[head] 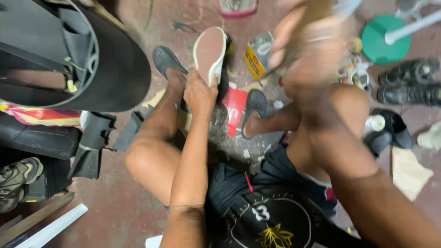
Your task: The person applies adhesive to a shoe sole using a brush and a bottle, secures the sole with a hammer, and trims excess material using a knife.
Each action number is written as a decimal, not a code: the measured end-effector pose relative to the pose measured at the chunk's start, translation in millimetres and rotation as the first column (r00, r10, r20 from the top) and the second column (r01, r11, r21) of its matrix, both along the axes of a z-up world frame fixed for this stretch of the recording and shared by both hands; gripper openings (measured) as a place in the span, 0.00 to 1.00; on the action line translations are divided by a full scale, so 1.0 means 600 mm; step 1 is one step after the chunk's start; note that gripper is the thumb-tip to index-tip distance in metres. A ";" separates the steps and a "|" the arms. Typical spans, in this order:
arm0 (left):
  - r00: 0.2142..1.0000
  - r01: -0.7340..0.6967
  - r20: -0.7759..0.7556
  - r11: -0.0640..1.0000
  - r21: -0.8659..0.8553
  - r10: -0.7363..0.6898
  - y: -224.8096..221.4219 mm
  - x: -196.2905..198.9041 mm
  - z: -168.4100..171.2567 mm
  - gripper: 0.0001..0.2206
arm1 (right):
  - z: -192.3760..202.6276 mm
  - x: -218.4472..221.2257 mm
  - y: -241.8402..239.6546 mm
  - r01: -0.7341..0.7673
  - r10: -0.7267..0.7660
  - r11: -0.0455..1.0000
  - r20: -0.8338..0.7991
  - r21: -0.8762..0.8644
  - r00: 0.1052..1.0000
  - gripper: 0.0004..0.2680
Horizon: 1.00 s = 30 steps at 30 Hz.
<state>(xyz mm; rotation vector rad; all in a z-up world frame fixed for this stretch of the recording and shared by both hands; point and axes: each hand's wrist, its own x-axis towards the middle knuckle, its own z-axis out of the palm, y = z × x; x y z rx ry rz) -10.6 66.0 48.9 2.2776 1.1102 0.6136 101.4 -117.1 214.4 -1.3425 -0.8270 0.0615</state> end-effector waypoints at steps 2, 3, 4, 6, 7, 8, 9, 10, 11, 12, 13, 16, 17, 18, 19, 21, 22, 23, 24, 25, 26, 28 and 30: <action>0.999 0.035 0.009 0.998 -0.044 -0.035 -0.023 -0.027 -0.007 0.33 | -0.038 -0.017 -0.009 0.033 -0.032 0.998 -0.016 0.058 0.999 0.12; 0.999 0.032 0.032 0.998 -0.049 -0.030 -0.022 -0.032 -0.003 0.33 | -0.074 -0.021 0.011 0.011 -0.010 0.999 -0.010 0.032 1.000 0.11; 0.999 0.028 0.048 0.998 -0.064 -0.025 -0.028 -0.034 0.002 0.33 | -0.115 -0.028 0.031 -0.010 0.011 0.999 0.009 -0.050 1.000 0.11; 0.997 0.027 0.069 0.995 -0.101 -0.020 -0.048 -0.045 0.011 0.33 | -0.187 -0.046 0.060 -0.026 0.047 0.949 0.059 -0.315 0.997 0.10; 0.998 0.024 0.068 0.997 -0.079 -0.019 -0.052 -0.048 0.014 0.33 | -0.209 -0.051 0.063 -0.025 0.061 0.878 0.060 -0.478 0.996 0.10; 0.998 0.021 0.067 0.998 -0.058 -0.017 -0.056 -0.050 0.015 0.33 | -0.217 -0.048 0.061 -0.043 0.067 0.797 0.018 -0.603 0.998 0.10; 0.998 0.036 0.052 0.998 -0.047 -0.034 -0.064 -0.056 0.011 0.33 | -0.214 -0.050 0.047 -0.050 0.058 0.737 -0.011 -0.675 0.998 0.09; 0.997 0.055 0.060 0.997 -0.046 -0.052 -0.069 -0.059 0.005 0.33 | -0.201 -0.047 0.033 -0.134 0.017 0.702 -0.172 -0.700 0.985 0.11; 0.997 0.040 0.066 0.998 -0.046 -0.037 -0.076 -0.066 0.001 0.33 | -0.181 -0.045 0.019 -0.042 0.060 0.754 0.005 -0.656 0.998 0.11; 0.997 0.025 0.072 0.999 -0.046 -0.022 -0.085 -0.075 -0.003 0.33 | -0.161 -0.043 0.007 0.034 0.092 0.806 0.182 -0.591 0.979 0.12; 0.998 0.027 0.065 0.999 -0.036 -0.025 -0.092 -0.083 -0.007 0.33 | -0.148 -0.049 -0.007 -0.029 0.059 0.871 0.046 -0.490 0.997 0.11; 0.997 0.036 0.070 0.999 -0.025 -0.034 -0.104 -0.091 0.000 0.34 | -0.166 -0.083 -0.012 -0.033 0.048 0.951 0.039 -0.308 0.998 0.11; 0.997 0.032 0.076 0.998 -0.057 -0.028 -0.113 -0.097 0.005 0.34 | -0.189 -0.086 0.005 -0.009 0.078 0.928 0.172 -0.373 0.982 0.12; 0.996 0.028 0.082 0.996 -0.088 -0.021 -0.120 -0.106 0.009 0.33 | -0.212 -0.086 0.021 0.054 0.118 0.877 0.323 -0.478 0.939 0.13; 0.996 0.031 0.088 0.998 -0.060 -0.026 -0.121 -0.108 0.014 0.35 | -0.225 -0.070 0.030 0.196 0.169 0.785 0.507 -0.587 0.845 0.14; 0.996 0.014 0.087 1.000 -0.012 -0.013 -0.131 -0.116 0.017 0.37 | -0.229 -0.047 0.030 0.289 0.246 0.765 0.676 -0.575 0.695 0.11; 0.994 -0.002 0.110 1.000 0.011 0.001 -0.125 -0.103 0.012 0.36 | -0.219 -0.027 0.031 0.282 0.265 0.795 0.725 -0.538 0.636 0.09; 0.995 -0.012 0.103 1.000 0.009 0.011 -0.126 -0.100 0.003 0.34 | -0.210 -0.034 0.016 0.260 0.295 0.808 0.746 -0.528 0.597 0.08; 0.995 -0.021 0.096 1.000 0.006 0.021 -0.134 -0.107 -0.006 0.33 | -0.201 -0.056 -0.004 0.103 0.245 0.808 0.490 -0.579 0.837 0.09; 0.995 -0.007 0.104 1.000 0.020 0.005 -0.138 -0.108 -0.011 0.33 | -0.192 -0.073 -0.019 -0.036 0.172 0.828 0.192 -0.560 0.966 0.10; 0.994 0.008 0.111 0.999 0.033 -0.011 -0.145 -0.112 -0.014 0.34 | -0.185 -0.086 -0.030 -0.163 0.109 0.854 -0.136 -0.494 0.985 0.11; 0.990 -0.013 0.138 0.998 0.065 0.004 -0.136 -0.109 -0.012 0.35 | -0.197 -0.093 0.009 -0.135 0.213 0.863 0.108 -0.487 0.971 0.10; 0.988 -0.003 0.154 0.998 0.063 -0.007 -0.139 -0.118 -0.009 0.34 | -0.210 -0.108 0.020 -0.068 0.232 0.824 0.225 -0.562 0.946 0.11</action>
